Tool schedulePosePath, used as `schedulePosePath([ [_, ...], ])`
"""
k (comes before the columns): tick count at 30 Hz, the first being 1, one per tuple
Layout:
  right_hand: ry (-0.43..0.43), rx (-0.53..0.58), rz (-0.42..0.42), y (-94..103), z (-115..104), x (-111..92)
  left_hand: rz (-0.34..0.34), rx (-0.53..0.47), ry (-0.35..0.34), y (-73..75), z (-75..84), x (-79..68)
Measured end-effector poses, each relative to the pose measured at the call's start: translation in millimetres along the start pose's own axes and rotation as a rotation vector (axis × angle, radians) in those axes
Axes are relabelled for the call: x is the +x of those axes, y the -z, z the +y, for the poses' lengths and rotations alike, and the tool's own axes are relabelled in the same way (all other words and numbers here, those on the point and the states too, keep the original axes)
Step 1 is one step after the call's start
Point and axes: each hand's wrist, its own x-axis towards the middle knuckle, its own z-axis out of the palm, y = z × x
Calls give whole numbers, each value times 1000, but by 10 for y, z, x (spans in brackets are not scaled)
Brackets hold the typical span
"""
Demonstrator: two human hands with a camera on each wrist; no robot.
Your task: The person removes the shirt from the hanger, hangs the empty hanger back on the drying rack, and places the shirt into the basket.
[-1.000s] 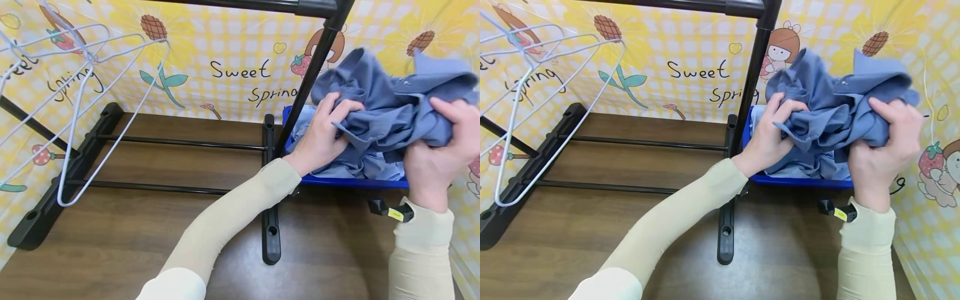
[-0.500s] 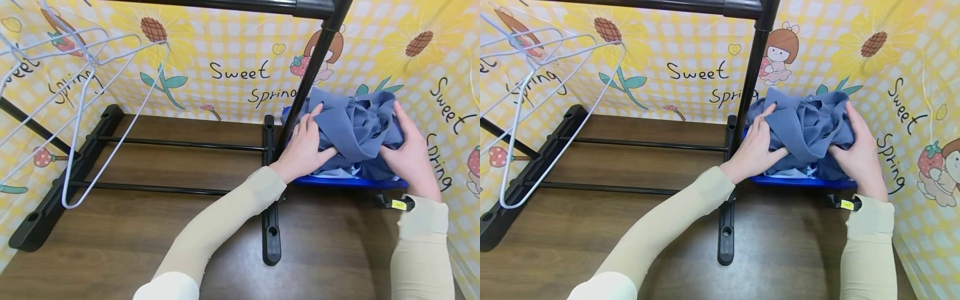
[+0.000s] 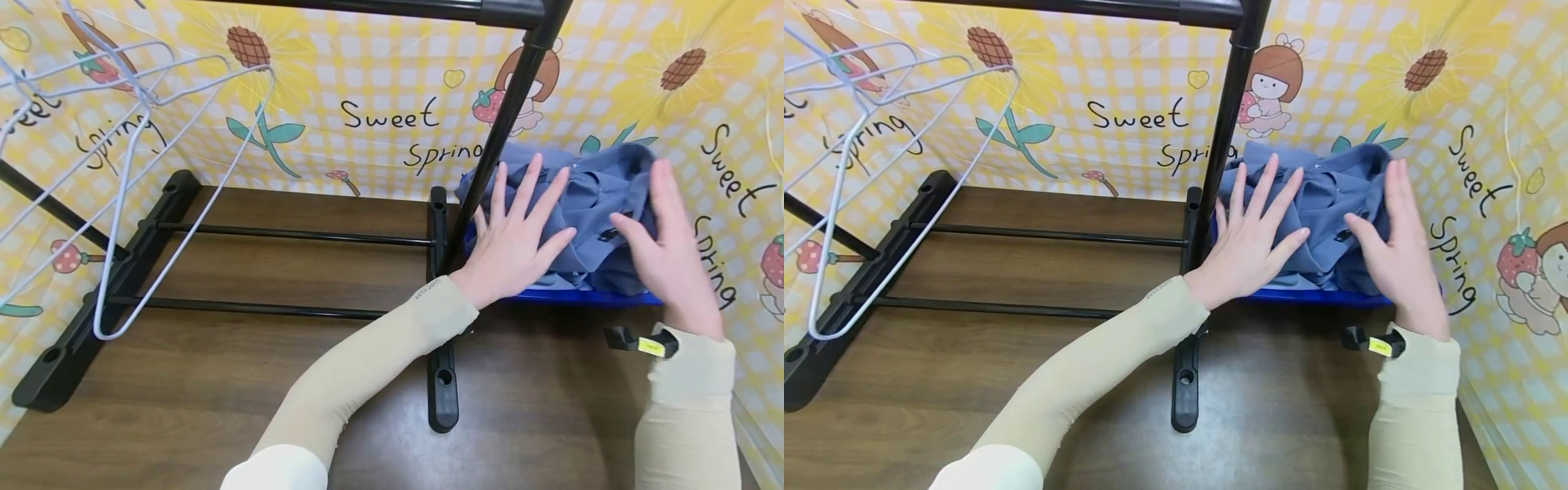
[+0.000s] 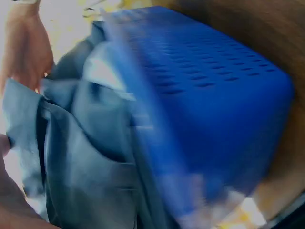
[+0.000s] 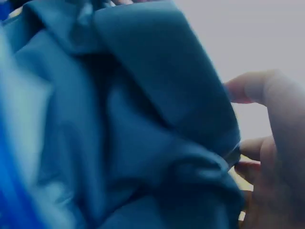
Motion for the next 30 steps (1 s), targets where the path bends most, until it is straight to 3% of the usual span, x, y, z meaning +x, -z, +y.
schedulePosePath([
  [3, -43, -58, -101, -166, 170, 68, -84, 49, 119, -149, -89, 71],
  [6, -111, -149, -213, -317, 335, 123, -182, 145, 175, -265, -171, 135],
  [13, -182, -309, -362, -518, 552, 184, -419, 297, 196, -385, -283, 284],
  [17, -252, -343, -491, -551, 573, 200, -492, 358, 175, -448, -346, 327],
  [20, -298, -373, -577, -553, 572, 212, -507, 406, 157, -508, -374, 344],
  [23, -320, -394, -600, -544, 591, 205, -494, 432, 139, -567, -385, 337],
  [30, -297, -344, -424, -534, 603, 148, -311, 382, 91, -627, -422, 291],
])
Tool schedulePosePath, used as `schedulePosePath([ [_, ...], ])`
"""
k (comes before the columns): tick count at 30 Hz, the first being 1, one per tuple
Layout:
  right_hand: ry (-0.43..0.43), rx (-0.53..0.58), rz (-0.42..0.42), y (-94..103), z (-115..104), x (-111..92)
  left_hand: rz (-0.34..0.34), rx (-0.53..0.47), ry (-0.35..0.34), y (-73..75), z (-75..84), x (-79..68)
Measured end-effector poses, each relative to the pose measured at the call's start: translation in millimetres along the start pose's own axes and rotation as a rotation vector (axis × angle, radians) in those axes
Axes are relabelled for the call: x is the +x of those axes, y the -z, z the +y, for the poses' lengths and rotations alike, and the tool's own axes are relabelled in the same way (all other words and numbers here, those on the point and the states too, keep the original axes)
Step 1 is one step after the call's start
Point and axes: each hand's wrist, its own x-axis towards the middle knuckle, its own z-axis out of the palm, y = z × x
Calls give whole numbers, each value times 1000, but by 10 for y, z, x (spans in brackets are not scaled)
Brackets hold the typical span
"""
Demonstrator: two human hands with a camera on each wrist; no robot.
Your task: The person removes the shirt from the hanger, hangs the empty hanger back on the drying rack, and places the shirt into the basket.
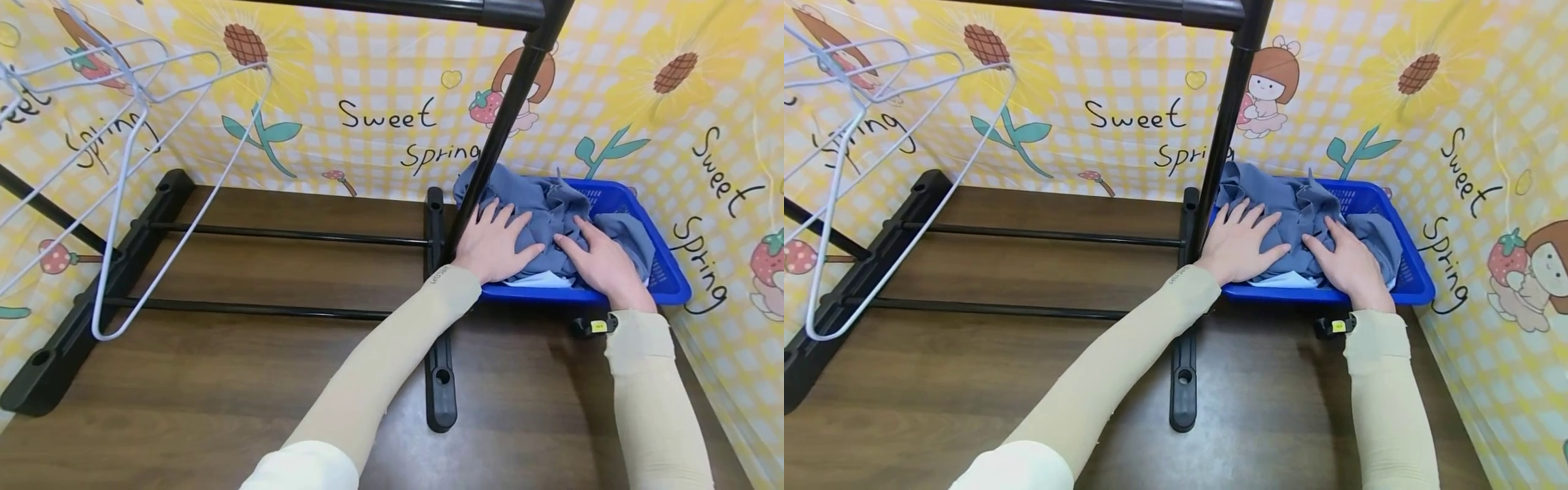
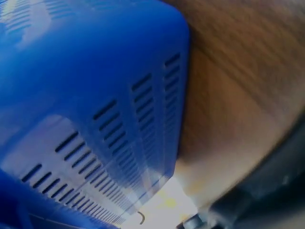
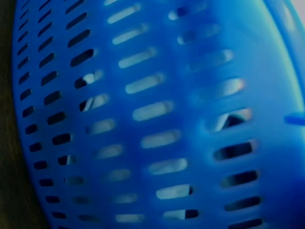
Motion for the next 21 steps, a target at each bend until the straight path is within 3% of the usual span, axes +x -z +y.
schedulePosePath([
  [10, -42, 40, 113, 21, 102, -216, 221, -279, -15, -13, 114, -187],
  [16, -38, 33, 158, 30, 122, -298, 138, -307, -51, 147, 195, -475],
  [18, -36, 35, 177, 34, 113, -302, 130, -388, -100, 266, 159, -623],
  [21, -19, 46, 224, 37, 79, -289, 176, -552, -202, 442, 1, -901],
])
